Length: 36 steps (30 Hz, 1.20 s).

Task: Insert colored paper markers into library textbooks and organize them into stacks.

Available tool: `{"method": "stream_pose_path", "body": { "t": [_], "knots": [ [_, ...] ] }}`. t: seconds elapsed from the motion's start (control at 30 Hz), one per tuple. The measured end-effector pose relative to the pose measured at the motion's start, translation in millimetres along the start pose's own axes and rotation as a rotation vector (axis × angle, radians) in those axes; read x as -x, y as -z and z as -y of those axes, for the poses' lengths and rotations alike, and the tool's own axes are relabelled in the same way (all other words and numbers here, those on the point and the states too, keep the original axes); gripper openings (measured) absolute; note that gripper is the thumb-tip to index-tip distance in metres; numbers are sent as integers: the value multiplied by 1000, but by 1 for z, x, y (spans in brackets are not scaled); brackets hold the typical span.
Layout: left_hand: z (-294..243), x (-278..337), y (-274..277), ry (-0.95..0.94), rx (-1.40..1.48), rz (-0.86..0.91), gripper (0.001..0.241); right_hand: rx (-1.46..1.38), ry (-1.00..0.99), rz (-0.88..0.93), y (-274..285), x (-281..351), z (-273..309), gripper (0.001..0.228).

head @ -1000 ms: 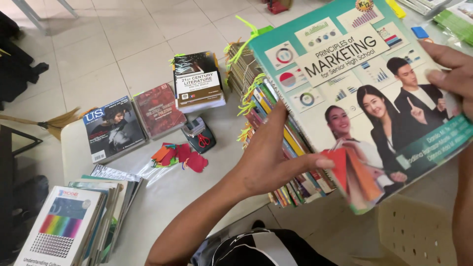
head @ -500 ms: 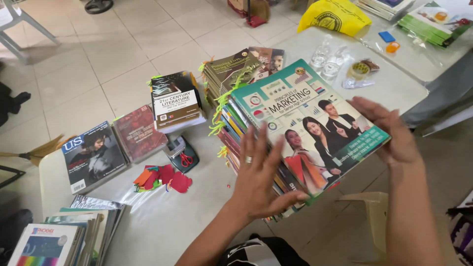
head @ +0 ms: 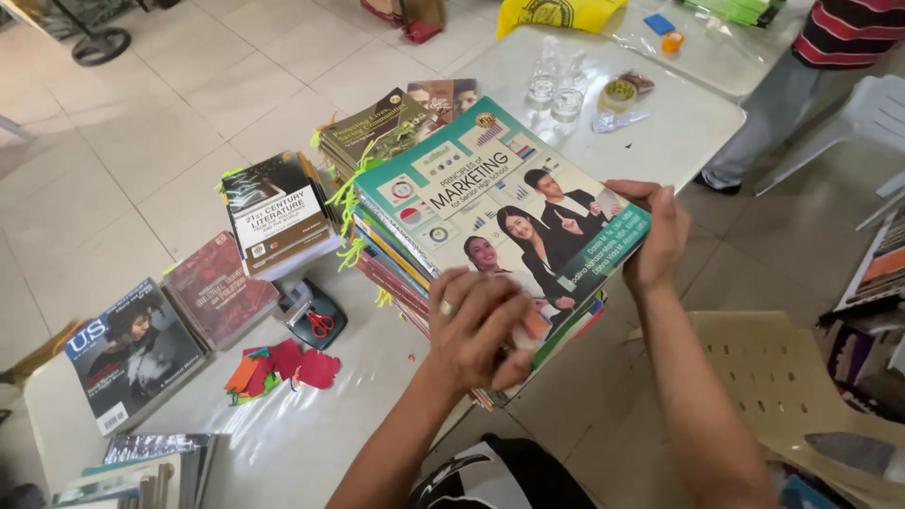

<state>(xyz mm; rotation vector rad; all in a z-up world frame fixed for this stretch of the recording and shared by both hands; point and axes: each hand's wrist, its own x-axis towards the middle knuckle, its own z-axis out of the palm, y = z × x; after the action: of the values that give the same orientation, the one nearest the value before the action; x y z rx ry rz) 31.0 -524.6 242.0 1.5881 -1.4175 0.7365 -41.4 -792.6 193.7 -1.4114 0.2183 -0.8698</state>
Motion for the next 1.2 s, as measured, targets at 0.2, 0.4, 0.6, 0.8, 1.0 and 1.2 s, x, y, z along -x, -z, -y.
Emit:
{"method": "stream_pose_path", "body": {
  "t": [0.2,0.4,0.6,0.8,1.0,1.2],
  "knots": [
    [-27,-29,8,-171,31,95,45,91,184,-209,-18,15,-3,59],
    [-30,-27,1,-116,14,109,24,81,135,-221,-19,12,0,55],
    [-28,-27,-5,-109,-20,70,22,40,120,-208,-13,10,-6,57],
    [-28,-25,-6,-88,-8,64,25,15,108,-112,2,13,-16,74],
    [-26,-21,-6,-131,-10,51,24,142,165,22,1,19,2,77],
    [-42,-1,13,-101,-2,30,32,435,539,-345,-49,83,35,46]
  ]
}}
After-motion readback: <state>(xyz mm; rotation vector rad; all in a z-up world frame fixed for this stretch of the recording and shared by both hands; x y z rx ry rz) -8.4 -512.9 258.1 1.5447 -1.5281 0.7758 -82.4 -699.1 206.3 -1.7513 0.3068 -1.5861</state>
